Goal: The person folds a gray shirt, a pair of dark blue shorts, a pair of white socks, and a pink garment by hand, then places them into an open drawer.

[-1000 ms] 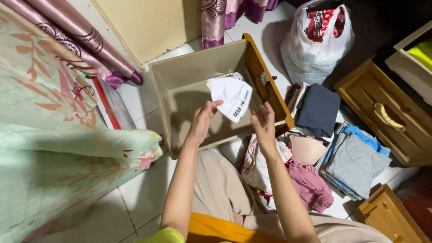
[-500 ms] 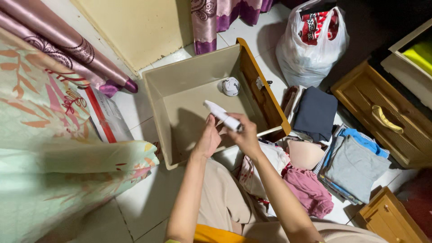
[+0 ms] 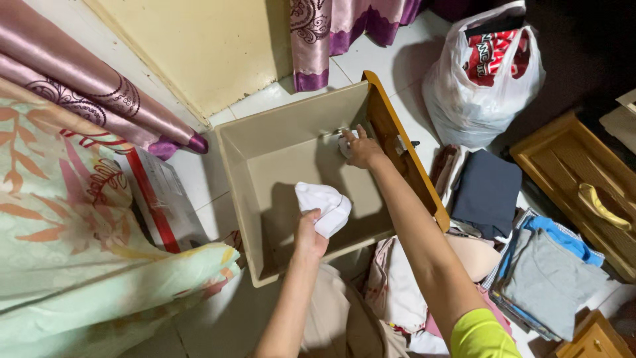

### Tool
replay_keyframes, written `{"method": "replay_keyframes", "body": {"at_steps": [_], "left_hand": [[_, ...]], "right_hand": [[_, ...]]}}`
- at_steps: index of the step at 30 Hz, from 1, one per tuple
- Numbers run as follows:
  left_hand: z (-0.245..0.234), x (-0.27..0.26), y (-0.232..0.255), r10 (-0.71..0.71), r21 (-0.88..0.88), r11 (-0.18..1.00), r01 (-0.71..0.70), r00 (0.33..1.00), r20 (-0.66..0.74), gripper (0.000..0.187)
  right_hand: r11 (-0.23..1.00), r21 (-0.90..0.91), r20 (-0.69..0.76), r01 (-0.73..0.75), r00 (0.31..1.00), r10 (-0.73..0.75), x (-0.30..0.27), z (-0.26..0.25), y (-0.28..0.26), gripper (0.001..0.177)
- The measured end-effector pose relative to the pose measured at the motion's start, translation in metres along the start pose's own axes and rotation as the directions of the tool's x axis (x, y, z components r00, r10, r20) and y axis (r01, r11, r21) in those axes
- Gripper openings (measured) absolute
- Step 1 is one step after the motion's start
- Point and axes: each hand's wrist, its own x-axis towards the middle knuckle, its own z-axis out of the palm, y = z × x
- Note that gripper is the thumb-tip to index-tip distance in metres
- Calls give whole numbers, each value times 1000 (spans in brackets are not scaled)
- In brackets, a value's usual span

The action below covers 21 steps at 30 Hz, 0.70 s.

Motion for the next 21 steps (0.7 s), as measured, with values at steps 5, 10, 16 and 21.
{"method": "replay_keyframes", "body": {"at_steps": [5,10,16,21], "left_hand": [[-2,-1,2,-6,-2,1000,6,997,-75,43],[1,-2,4,77,-27,996,-80,992,-103,49],[38,-34,14,428,141,904,-404,864,-264,96],[52,-81,22,687,538,458,-707,666,291,57]], "right_hand": [[996,56,4,-75,997,75,45,38,17,96],[978,163,58,-129,991,121,44,62,31,74],[495,859,217,-129,968,-126,-20,7,21,69],[-374,921,-88,-112,875,-477,-125,-6,32,70]]}}
